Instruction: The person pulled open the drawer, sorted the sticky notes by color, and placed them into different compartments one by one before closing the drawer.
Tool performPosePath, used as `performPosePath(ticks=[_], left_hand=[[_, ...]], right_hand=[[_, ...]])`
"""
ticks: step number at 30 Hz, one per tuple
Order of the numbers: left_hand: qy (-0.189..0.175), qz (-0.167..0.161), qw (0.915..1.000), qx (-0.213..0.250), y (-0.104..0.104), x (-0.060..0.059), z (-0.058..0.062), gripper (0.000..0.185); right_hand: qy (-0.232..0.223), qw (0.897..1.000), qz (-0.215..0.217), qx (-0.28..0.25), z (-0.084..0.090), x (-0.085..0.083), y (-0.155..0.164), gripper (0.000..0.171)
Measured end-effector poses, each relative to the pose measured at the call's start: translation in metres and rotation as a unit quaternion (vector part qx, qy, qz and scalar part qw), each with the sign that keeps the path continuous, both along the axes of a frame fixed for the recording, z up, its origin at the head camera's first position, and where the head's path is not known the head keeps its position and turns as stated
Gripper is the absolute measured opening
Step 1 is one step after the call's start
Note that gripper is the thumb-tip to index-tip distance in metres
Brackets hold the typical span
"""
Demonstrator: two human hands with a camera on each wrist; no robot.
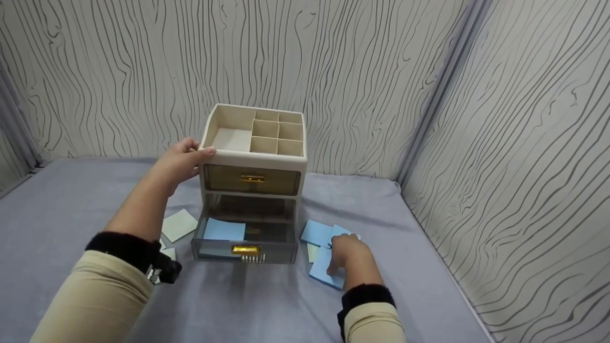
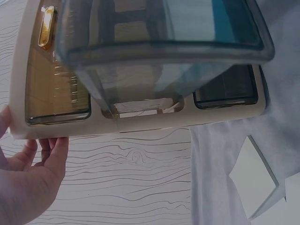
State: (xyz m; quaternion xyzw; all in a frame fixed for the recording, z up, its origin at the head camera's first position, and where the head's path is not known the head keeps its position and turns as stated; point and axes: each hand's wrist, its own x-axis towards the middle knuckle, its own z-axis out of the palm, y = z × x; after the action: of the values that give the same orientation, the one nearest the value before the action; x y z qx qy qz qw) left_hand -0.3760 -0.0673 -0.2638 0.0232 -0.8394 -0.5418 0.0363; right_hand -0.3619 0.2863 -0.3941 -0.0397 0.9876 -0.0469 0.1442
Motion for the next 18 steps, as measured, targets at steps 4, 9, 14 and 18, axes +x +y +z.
performPosePath(ticks=[4,9,14,18], left_hand=[[0.006,-0.001,1.0000,-0.001,0.000,0.000,0.000,0.037],[0.006,-0.003,1.0000,0.004,-0.002,0.000,0.000,0.038],[0.003,0.001,1.0000,0.006,-0.001,0.000,0.000,0.038],[0.000,0.002,1.0000,0.004,0.000,-0.001,0.000,0.038]], right_hand=[[-0.003,1.000,-0.004,-0.023,0.001,0.000,0.002,0.048],[-0.008,0.999,-0.006,-0.033,0.007,0.000,0.005,0.042],[-0.027,0.999,0.011,-0.038,0.023,0.002,0.010,0.032],[-0.047,0.997,0.045,-0.048,0.034,0.003,0.015,0.016]])
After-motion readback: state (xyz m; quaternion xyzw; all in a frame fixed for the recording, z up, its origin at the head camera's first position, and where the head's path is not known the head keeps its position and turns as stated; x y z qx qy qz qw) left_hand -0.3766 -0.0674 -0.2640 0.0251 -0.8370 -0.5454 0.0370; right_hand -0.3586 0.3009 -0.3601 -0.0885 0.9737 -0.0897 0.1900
